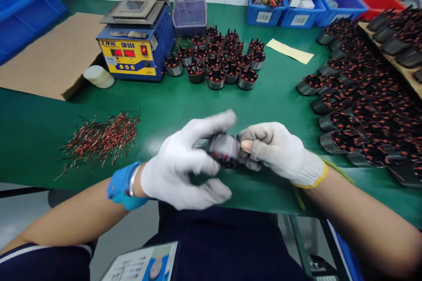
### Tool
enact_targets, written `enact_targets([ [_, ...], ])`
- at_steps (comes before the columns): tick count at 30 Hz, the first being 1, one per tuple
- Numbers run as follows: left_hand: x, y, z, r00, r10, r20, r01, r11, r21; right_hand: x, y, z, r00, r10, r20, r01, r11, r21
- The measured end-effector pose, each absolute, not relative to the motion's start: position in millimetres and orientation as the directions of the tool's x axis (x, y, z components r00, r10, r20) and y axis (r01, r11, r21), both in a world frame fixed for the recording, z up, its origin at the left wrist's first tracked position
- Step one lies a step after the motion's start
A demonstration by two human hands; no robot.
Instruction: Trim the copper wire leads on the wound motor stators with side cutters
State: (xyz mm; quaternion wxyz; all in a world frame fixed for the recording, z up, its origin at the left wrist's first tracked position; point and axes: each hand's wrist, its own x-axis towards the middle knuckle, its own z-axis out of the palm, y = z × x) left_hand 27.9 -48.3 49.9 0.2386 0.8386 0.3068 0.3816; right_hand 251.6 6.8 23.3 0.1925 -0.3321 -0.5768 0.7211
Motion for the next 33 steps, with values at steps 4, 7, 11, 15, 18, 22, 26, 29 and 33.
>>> enact_targets([
  [4,32.2,-48.7,47.7,0.312,0.741,0.595,0.435,-0.668,0.604,252.7,4.3,30.6,-0.710,0.684,-0.167,0.231,0.003,-0.973],
  [7,36.6,-40.3,40.9,0.304,0.936,0.176,0.369,-0.286,0.884,252.9,4.3,34.4,-0.690,0.721,-0.054,0.377,0.295,-0.878],
  [11,35.4,-34.3,28.5,0.397,0.891,0.223,0.555,-0.426,0.715,244.2,4.0,24.2,-0.658,0.727,-0.194,0.301,0.018,-0.954],
  [15,31.6,-36.0,19.3,0.466,0.698,0.544,0.649,-0.687,0.327,235.3,6.5,13.1,-0.701,0.645,-0.305,0.068,-0.365,-0.929],
  [18,32.7,-37.0,17.4,0.387,0.736,0.555,0.691,-0.630,0.354,240.8,11.0,15.3,-0.698,0.683,-0.216,0.219,-0.084,-0.972],
  [22,35.1,-36.7,18.2,0.305,0.815,0.493,0.709,-0.540,0.453,252.6,12.3,21.5,-0.685,0.680,0.262,0.408,0.656,-0.635],
  [26,35.7,-37.0,18.2,0.305,0.843,0.443,0.704,-0.513,0.491,247.9,7.1,19.4,-0.815,0.470,0.340,0.434,0.883,-0.179],
  [29,36.7,-37.7,18.1,0.340,0.860,0.381,0.711,-0.500,0.495,242.3,7.3,17.4,-0.851,0.476,0.223,0.476,0.877,-0.059],
  [33,34.1,-36.8,21.2,0.370,0.911,0.181,0.770,-0.410,0.489,259.9,9.8,22.1,-0.820,0.567,0.074,0.558,0.822,-0.112],
])
